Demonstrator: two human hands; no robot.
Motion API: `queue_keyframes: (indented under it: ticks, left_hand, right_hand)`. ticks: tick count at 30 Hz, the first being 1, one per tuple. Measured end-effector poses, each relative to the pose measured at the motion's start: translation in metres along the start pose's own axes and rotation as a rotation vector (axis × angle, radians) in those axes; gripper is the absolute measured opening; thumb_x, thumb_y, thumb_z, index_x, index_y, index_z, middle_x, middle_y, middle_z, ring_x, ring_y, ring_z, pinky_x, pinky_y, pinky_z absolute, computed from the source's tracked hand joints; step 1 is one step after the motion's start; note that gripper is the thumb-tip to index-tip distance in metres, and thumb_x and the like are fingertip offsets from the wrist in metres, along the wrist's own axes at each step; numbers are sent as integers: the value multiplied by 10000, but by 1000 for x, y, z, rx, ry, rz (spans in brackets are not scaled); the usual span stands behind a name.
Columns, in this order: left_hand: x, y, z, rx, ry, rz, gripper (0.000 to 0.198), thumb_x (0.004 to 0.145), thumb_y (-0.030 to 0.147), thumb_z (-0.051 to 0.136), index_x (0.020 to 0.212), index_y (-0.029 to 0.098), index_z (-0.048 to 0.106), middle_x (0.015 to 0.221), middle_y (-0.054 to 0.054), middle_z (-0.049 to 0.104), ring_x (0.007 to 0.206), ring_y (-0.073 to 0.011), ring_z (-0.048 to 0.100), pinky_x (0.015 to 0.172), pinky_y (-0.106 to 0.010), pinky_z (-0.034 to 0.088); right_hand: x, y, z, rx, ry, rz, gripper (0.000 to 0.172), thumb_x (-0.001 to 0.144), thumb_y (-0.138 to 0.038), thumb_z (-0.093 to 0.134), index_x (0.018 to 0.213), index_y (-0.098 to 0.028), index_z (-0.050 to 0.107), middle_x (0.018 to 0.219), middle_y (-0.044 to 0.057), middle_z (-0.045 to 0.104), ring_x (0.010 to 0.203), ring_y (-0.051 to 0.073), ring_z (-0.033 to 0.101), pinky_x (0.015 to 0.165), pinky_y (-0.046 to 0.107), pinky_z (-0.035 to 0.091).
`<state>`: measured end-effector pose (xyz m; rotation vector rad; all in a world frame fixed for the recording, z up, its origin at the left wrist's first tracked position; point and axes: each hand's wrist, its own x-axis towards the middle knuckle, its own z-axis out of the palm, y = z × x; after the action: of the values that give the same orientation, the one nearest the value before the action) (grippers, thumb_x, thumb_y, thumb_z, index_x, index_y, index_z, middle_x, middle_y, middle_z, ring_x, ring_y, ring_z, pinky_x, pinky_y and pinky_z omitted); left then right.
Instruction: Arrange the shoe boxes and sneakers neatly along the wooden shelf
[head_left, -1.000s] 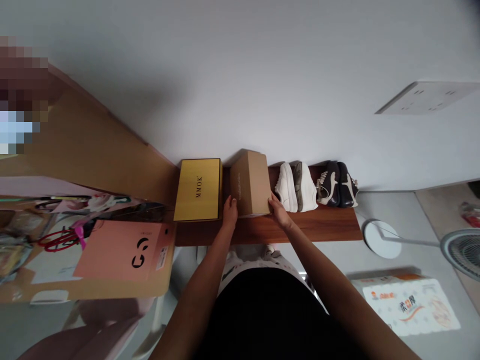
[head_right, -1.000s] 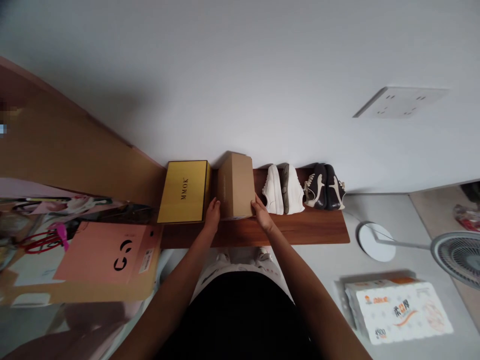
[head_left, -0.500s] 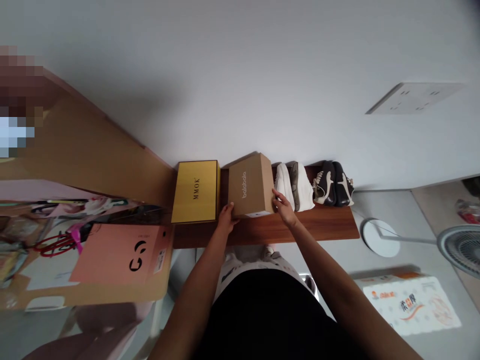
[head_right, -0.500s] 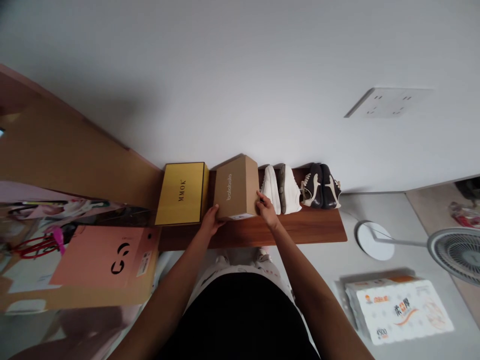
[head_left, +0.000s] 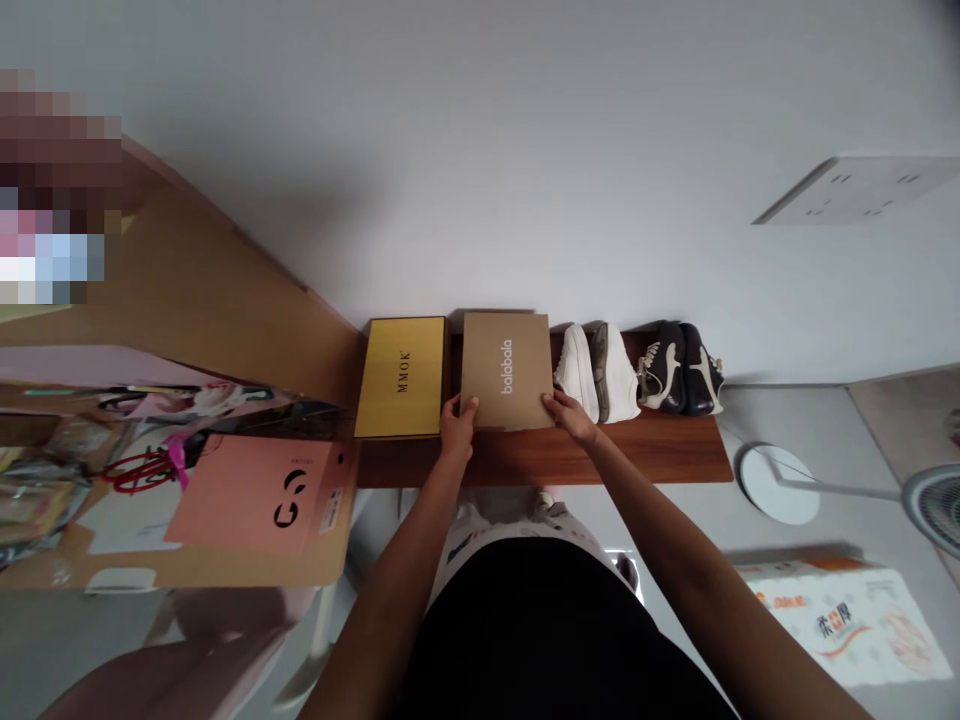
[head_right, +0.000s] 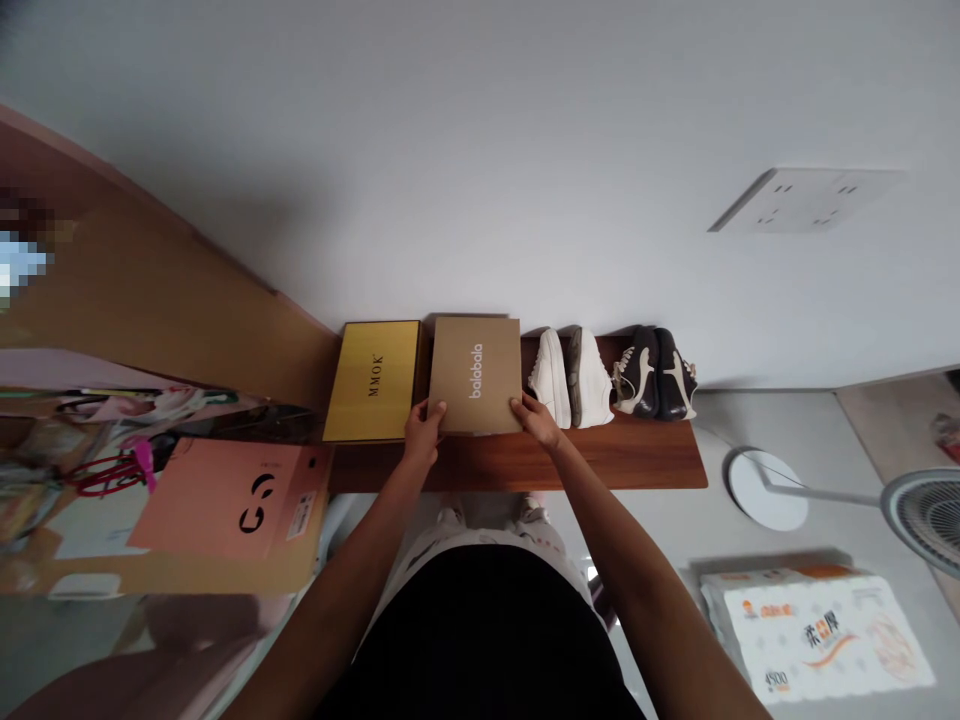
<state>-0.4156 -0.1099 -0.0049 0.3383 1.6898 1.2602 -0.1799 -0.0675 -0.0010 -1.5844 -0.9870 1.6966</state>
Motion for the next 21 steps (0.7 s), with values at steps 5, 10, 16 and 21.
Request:
queue_keyframes:
  ticks: [5, 10, 16, 21]
  left_hand:
    - [10, -10, -1, 16, 17, 39, 482, 741, 411, 837, 1144, 226, 650, 1147, -92, 716, 1074, -209, 671, 930, -375, 539]
    - [16, -18, -1, 29, 35, 13, 484, 747, 421, 831, 1149, 225, 645, 1133, -87, 716, 1054, -204, 678, 922, -373, 544]
    - [23, -23, 0, 66, 39, -19, 513, 754, 447, 823, 1179, 226, 640, 1159, -95, 718, 1069, -211, 678, 894, -358, 550]
    - [28, -27, -1, 79, 27, 5, 527, 766, 467, 811, 1202, 231, 632, 1169, -92, 721, 1072, -208, 680, 878, -341, 552]
  right_hand:
    - [14, 8, 6, -8, -1, 1, 730, 641, -693, 768, 1191, -217, 711, 833, 26, 723, 780, 212, 641, 653, 307, 522]
    - [24, 15, 9, -32, -5, -33, 686, 644, -709, 744, 1131, -226, 723, 778, 8, 693, 757, 190, 620, 681, 304, 520]
    - [30, 21, 11, -48, 26, -16, 675, 651, -685, 755, 1124, -203, 738, 712, 0, 668, 724, 187, 615, 691, 307, 542]
    - [38, 25, 12, -49, -6, -61, 657, 680, -686, 728, 1137, -215, 731, 816, 22, 714, 775, 192, 630, 738, 320, 563]
